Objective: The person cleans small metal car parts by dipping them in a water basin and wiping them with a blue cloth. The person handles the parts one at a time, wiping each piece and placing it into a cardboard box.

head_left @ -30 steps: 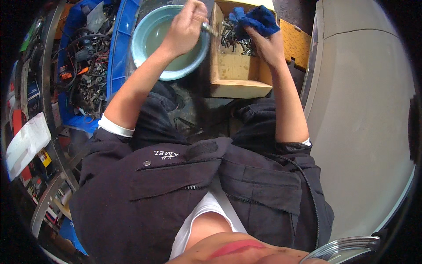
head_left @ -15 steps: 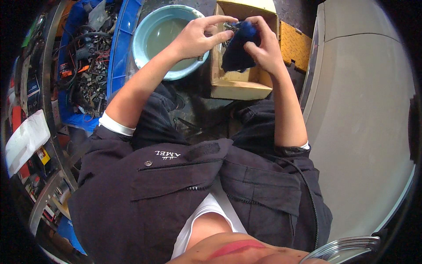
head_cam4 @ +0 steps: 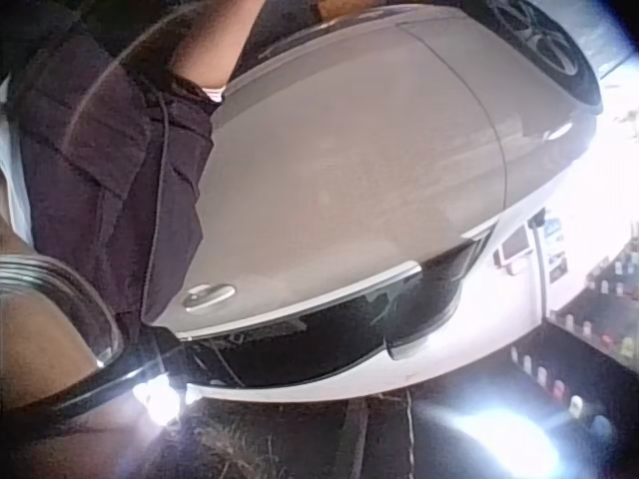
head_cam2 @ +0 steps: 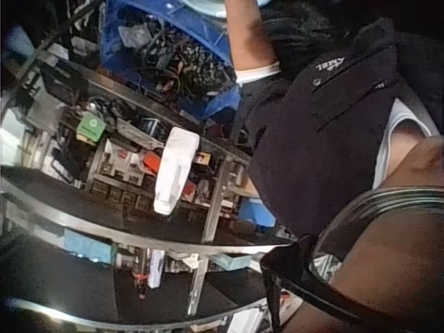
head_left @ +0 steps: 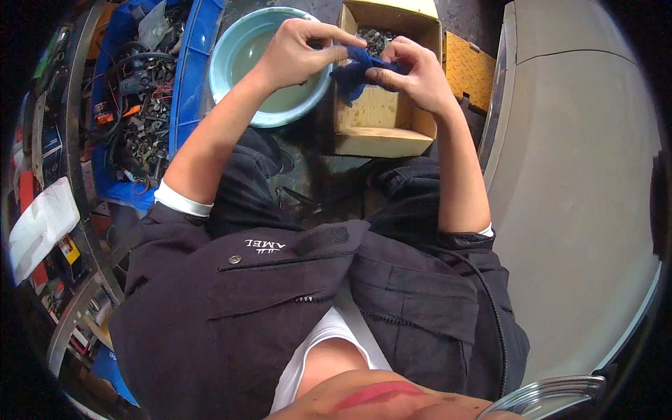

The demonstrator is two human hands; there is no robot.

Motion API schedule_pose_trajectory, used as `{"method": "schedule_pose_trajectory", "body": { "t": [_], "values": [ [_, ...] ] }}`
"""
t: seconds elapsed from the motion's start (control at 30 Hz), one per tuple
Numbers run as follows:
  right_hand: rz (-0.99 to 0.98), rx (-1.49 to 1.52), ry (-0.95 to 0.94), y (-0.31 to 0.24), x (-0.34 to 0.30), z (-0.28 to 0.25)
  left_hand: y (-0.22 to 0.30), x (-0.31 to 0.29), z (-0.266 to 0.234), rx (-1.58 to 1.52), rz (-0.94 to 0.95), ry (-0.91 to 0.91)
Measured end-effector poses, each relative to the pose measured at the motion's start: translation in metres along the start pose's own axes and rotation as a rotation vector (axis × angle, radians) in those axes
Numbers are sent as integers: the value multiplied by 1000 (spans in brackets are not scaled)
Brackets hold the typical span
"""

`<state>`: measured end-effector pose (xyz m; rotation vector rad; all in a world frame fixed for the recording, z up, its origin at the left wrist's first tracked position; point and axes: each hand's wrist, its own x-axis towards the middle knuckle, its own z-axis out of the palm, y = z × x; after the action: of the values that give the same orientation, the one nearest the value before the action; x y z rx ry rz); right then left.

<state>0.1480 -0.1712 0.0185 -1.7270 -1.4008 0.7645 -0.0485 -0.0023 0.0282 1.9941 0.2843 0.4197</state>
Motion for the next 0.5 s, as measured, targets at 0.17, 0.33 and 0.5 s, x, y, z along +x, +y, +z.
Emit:
{"method": "schedule_pose_trajectory", "body": {
  "t": [0.17,0.33,0.5],
  "values": [
    [-99,35,47,-8,4,12,-6,0,6,-15,154,30],
    [-292,-88,286,-15,5,27,-8,2,7,21,191,79],
    [-12,520,220,-13,3,35,0,4,9,-114,-72,192]
  ]
}}
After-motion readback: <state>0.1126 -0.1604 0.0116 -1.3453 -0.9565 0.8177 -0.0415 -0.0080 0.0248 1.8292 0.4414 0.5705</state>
